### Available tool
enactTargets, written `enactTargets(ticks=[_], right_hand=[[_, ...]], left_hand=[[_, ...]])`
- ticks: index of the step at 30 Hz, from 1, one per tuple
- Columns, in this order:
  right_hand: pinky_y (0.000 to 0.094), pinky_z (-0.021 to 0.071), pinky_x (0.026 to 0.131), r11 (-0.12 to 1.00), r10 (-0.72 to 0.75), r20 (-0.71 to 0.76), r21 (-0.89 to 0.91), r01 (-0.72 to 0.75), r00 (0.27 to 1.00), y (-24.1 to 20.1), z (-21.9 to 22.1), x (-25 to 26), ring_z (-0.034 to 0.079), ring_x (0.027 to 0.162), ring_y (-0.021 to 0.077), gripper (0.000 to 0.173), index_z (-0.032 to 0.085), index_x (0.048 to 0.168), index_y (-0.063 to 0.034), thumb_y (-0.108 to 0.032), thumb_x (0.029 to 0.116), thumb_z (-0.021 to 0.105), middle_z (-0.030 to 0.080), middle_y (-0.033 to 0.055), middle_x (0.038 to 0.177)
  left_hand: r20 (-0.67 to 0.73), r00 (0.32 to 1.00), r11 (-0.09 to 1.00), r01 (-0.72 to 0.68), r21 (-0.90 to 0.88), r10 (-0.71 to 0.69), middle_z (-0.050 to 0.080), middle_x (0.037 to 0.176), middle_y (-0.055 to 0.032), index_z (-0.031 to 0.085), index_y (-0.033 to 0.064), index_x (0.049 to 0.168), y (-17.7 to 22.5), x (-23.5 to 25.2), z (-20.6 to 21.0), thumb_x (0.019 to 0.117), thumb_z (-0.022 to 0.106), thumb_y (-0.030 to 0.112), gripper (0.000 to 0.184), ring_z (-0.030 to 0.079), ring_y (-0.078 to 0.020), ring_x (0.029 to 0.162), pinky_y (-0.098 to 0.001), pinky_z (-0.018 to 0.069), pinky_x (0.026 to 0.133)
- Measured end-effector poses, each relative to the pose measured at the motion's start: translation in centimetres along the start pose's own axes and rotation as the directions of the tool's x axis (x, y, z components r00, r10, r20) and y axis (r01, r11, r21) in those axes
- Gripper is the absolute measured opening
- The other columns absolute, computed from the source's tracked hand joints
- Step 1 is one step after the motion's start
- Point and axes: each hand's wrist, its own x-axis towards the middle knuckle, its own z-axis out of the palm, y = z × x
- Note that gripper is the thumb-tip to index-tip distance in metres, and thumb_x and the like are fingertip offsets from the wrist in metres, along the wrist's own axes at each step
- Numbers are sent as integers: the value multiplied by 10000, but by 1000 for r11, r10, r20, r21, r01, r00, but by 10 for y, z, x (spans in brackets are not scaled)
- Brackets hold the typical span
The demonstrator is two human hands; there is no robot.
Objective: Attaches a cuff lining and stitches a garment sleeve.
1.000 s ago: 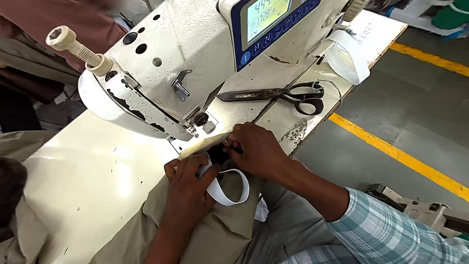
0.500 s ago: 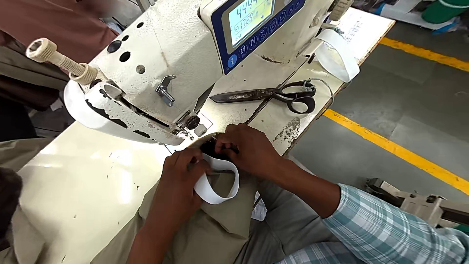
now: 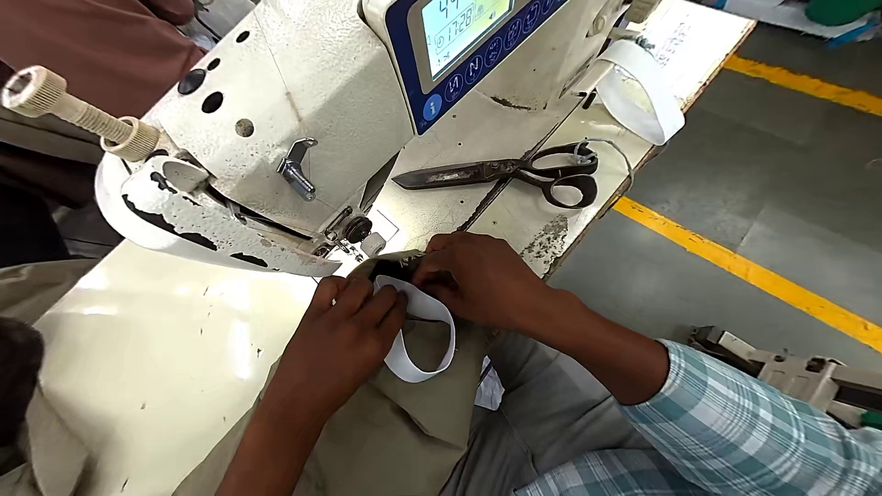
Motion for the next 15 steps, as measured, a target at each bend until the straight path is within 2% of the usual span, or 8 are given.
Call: enactTargets(ticks=[4, 13, 15], right_hand=[[402, 550, 695, 1000, 21, 10, 3, -21, 1000, -1, -2, 0, 663, 871, 150, 59, 782, 941, -237, -235, 913, 730, 677, -33, 930], [399, 552, 692, 999, 27, -1, 46, -26, 1000, 2, -1, 0, 663, 850, 141, 34, 764, 928, -218, -213, 900, 746, 676, -39, 919], [442, 579, 689, 991, 75, -27, 110, -72, 997, 6, -9, 0, 685, 827, 164, 151, 717, 1005, -174, -203, 876, 791, 690, -14, 932]], left_hand=[[10, 1000, 1000, 2, -29, -2, 738, 1076, -2, 780, 154, 1103, -1, 1, 3, 926, 568, 11, 311, 626, -228, 858, -424, 431, 755], [35, 998, 993, 59, -100, -56, 738, 1163, 31, 778, 204, 1148, -4, -1, 7, 926, 556, -3, 376, 663, -216, 959, -452, 445, 799], [42, 998, 993, 57, -106, -53, 740, 1166, 32, 784, 210, 1145, -6, 1, 8, 917, 556, -11, 390, 670, -216, 962, -436, 467, 780]])
